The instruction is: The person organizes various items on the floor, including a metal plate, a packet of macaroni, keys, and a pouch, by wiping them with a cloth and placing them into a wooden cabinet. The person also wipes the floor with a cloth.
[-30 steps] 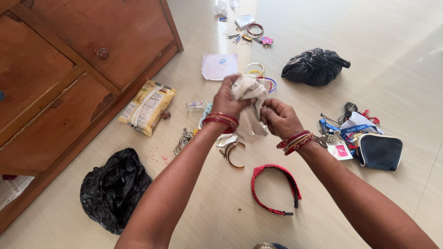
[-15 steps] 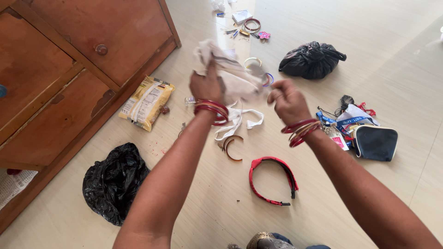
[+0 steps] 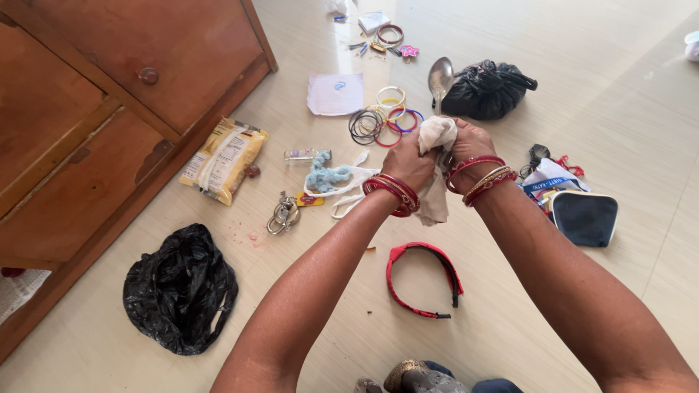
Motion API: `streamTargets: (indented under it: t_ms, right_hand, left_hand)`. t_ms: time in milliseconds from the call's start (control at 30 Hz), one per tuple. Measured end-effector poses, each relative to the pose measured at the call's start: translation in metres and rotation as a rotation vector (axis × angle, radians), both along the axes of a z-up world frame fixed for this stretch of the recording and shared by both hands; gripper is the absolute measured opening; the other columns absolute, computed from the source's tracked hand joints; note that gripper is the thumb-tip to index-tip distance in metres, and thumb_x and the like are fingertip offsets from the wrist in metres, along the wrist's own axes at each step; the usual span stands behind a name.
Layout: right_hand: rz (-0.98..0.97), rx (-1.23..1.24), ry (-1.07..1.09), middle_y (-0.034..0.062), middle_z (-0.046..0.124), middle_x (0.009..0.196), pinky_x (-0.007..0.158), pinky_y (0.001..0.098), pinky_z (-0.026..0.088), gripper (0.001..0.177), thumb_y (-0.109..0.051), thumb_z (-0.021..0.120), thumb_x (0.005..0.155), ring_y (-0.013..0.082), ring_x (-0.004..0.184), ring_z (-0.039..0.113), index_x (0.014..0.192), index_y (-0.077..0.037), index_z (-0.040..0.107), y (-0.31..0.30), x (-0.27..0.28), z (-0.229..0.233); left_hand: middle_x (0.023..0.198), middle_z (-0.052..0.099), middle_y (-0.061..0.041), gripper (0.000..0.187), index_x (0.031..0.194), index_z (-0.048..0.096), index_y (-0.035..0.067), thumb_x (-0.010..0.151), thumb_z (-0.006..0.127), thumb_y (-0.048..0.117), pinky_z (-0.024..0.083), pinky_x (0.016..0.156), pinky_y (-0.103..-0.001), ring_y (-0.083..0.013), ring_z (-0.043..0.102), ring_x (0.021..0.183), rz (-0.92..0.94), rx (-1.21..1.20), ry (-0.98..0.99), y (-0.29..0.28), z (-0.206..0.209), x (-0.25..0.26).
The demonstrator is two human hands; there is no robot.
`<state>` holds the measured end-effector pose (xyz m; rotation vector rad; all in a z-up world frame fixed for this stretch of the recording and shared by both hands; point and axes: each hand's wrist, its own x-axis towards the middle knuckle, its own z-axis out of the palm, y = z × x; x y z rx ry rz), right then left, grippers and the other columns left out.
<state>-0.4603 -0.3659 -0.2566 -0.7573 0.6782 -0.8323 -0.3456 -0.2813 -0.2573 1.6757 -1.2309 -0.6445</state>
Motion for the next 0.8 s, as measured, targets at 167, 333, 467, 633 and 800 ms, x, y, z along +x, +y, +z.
streamTargets:
  t_ms: [167, 333, 467, 633, 800]
  right_hand:
    - [-0.148, 0.172, 0.012, 0.0098, 0.072, 0.094, 0.071, 0.0395, 0.063, 0.016, -0.016, 0.067, 0.099, 0.0206, 0.079, 0.071, 0.103, 0.000, 0.068, -0.012, -0.011, 0.016]
    - [-0.242, 0.096, 0.188, 0.0053, 0.073, 0.090, 0.059, 0.0393, 0.059, 0.009, -0.018, 0.060, 0.099, 0.0174, 0.071, 0.070, 0.103, -0.012, 0.056, -0.026, -0.032, 0.027]
    - [-0.137, -0.087, 0.331, 0.0067, 0.065, 0.079, 0.050, 0.0354, 0.055, 0.008, -0.013, 0.057, 0.100, 0.0165, 0.057, 0.060, 0.105, -0.010, 0.052, -0.025, -0.038, -0.004]
    - [0.054, -0.306, 0.735, 0.0070, 0.060, 0.075, 0.043, 0.0328, 0.039, 0.023, -0.027, 0.066, 0.095, 0.0143, 0.052, 0.051, 0.106, -0.007, 0.061, 0.001, -0.044, -0.056]
    - [0.493, -0.815, 1.246, 0.0115, 0.074, 0.084, 0.074, 0.0365, 0.058, 0.064, -0.056, 0.087, 0.069, 0.0237, 0.077, 0.073, 0.113, -0.012, 0.074, 0.068, -0.073, -0.097]
  left_hand:
    - [0.107, 0.076, -0.017, 0.031, 0.117, 0.070, 0.015, 0.087, 0.072, 0.026, 0.056, 0.087, -0.046, -0.0358, 0.073, 0.101, -0.067, 0.072, -0.139, 0.015, 0.007, -0.008]
    - [0.105, 0.075, -0.014, 0.036, 0.117, 0.069, 0.018, 0.082, 0.076, 0.024, 0.056, 0.084, -0.047, -0.0347, 0.072, 0.099, 0.046, 0.158, -0.135, 0.041, 0.001, -0.001]
    - [0.105, 0.077, -0.012, 0.035, 0.115, 0.070, 0.018, 0.083, 0.079, 0.025, 0.057, 0.084, -0.046, -0.0334, 0.074, 0.098, 0.203, 0.139, -0.143, 0.037, 0.001, 0.016]
    - [0.107, 0.074, -0.014, 0.049, 0.120, 0.063, 0.011, 0.076, 0.082, 0.021, 0.057, 0.082, -0.046, -0.0344, 0.073, 0.098, 0.218, 0.103, -0.227, 0.031, 0.001, 0.040]
    - [0.110, 0.076, -0.015, 0.037, 0.123, 0.062, 0.011, 0.087, 0.071, 0.013, 0.057, 0.089, -0.046, -0.0342, 0.074, 0.103, 0.384, 0.144, -0.203, 0.048, -0.006, 0.059]
